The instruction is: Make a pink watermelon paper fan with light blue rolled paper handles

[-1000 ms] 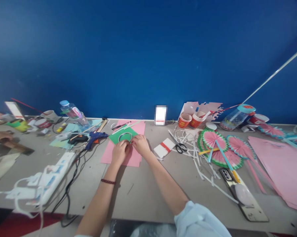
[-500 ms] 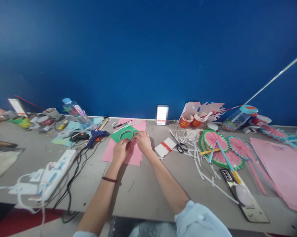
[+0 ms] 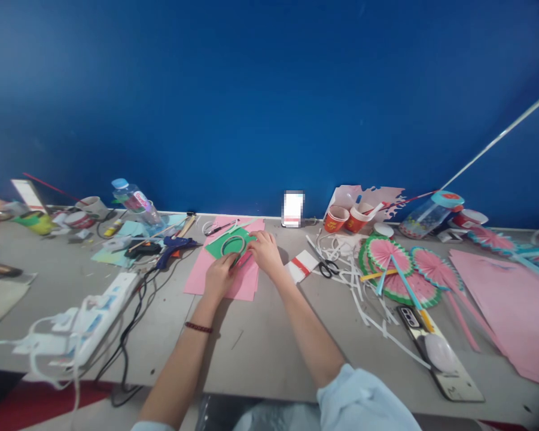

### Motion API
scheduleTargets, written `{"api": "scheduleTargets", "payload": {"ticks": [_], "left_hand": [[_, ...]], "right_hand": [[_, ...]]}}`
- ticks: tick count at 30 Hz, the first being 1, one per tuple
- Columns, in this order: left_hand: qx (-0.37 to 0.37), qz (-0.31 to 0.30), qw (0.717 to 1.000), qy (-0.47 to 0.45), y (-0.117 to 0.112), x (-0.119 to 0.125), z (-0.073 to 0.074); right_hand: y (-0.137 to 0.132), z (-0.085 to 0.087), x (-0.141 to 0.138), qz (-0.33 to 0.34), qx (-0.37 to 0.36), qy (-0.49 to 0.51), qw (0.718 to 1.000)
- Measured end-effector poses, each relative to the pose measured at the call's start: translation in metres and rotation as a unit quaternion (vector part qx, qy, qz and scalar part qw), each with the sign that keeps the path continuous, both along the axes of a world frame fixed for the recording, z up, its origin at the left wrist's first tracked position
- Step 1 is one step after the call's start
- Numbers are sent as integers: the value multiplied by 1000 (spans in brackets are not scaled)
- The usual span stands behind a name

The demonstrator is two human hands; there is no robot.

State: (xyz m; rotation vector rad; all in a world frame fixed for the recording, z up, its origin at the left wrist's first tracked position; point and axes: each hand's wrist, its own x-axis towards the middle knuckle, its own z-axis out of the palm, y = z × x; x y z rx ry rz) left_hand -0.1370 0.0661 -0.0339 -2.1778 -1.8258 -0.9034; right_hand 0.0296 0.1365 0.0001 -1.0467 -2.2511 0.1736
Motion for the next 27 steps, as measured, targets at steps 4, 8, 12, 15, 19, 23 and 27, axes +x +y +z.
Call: {"api": "scheduleTargets", "payload": {"ticks": [4, 8, 12, 15, 19, 23, 27], "left_hand": [[-5, 4, 1000, 8, 3, -3, -6], [-20, -1, 1000, -6, 3, -5, -5], [-16, -47, 999, 6, 3, -5, -2], [-13, -86, 996, 17, 6, -7, -5], [-24, -101, 995, 12, 11, -10, -15], [-37, -99, 994, 19, 11, -10, -15], [-48, -89, 995, 20, 9, -7, -9]], "right_hand": [[1, 7, 4, 10, 9, -8, 1000], [-1, 13, 4, 20, 14, -10, 1000], [-3, 13, 3, 21, 2, -4, 1000], [-3, 9, 1, 23, -9, -9, 1000], [-6, 7, -2, 45, -32, -28, 998], [-7, 14, 0, 56, -51, -41, 996], [-9, 31, 9, 48, -51, -27, 997]]}}
